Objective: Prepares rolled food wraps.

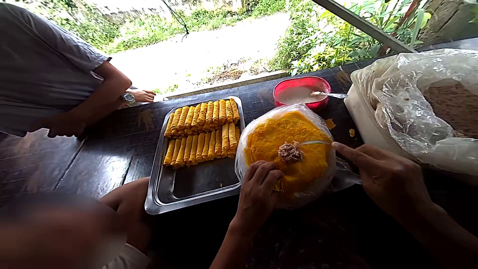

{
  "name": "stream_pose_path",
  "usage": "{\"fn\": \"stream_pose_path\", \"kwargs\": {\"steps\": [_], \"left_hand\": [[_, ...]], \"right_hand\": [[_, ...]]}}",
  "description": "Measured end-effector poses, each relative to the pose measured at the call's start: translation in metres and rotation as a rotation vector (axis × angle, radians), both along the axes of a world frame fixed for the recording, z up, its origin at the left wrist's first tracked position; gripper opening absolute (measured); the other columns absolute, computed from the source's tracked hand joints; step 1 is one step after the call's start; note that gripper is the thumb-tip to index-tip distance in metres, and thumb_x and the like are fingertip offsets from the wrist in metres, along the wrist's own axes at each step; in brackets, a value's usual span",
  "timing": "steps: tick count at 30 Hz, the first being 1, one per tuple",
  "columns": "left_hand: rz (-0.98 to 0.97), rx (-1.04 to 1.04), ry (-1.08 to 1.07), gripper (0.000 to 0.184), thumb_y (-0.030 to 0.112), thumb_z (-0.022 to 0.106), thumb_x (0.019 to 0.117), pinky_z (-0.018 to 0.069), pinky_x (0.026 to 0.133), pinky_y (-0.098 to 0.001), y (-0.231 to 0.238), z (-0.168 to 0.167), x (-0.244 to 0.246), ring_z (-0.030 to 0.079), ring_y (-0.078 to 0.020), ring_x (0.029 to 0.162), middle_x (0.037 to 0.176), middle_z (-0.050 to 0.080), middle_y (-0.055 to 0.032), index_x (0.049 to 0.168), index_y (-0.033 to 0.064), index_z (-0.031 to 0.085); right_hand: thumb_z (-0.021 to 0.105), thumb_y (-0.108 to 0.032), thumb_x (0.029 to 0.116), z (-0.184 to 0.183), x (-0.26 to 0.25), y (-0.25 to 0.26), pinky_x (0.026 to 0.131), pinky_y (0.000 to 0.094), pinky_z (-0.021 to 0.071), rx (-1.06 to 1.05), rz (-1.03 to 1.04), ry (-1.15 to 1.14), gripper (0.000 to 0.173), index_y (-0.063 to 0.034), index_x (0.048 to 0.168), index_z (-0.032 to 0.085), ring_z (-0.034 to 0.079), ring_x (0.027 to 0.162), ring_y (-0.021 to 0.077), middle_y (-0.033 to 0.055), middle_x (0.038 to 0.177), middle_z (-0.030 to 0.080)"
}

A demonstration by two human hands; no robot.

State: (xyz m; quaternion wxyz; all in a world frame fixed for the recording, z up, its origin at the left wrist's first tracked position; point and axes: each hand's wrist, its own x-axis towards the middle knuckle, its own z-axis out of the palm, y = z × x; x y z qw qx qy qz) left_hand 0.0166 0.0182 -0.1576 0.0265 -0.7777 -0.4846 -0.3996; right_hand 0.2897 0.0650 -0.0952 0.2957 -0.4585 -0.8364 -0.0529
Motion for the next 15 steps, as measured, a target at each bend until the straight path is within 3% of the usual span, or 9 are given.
{"fn": "stream_pose_path", "kwargs": {"steps": [3, 8, 15], "left_hand": [[-0.006, -0.002, 0.003, 0.013, 0.009, 0.059, 0.0941, 0.0421, 0.109, -0.0289, 0.0, 0.0, -0.001, 0.061, -0.0192, 0.116, 0.106, 0.07, -0.0034, 0.102, 0.014, 0.068], [0.015, 0.012, -0.003, 0.011, 0.01, 0.059, 0.0952, 0.0435, 0.107, -0.0291, 0.0, -0.002, 0.001, 0.062, -0.02, 0.114, 0.105, 0.07, -0.0041, 0.1, 0.0142, 0.068], [0.002, 0.002, -0.014, 0.012, 0.011, 0.059, 0.0962, 0.042, 0.109, -0.0293, -0.002, -0.003, 0.001, 0.061, -0.0194, 0.117, 0.108, 0.069, -0.0038, 0.103, 0.0143, 0.068]], "right_hand": [[0.048, 0.003, 0.0893, -0.011, -0.009, 0.002, 0.047, 0.0395, 0.0469, -0.018, 0.023, -0.034, 0.052, -0.0222, 0.123, 0.078, 0.065, 0.061, 0.0279, 0.01, 0.077, 0.068], [0.047, 0.001, 0.0915, 0.007, -0.017, 0.006, 0.049, 0.0402, 0.0455, 0.017, 0.047, -0.007, 0.051, -0.0244, 0.124, 0.077, 0.064, 0.063, 0.0276, 0.0096, 0.078, 0.068], [0.048, 0.002, 0.0906, -0.017, -0.021, 0.007, 0.051, 0.0384, 0.0488, -0.011, 0.077, 0.009, 0.052, -0.0238, 0.125, 0.077, 0.065, 0.064, 0.0263, 0.0091, 0.076, 0.067]]}}
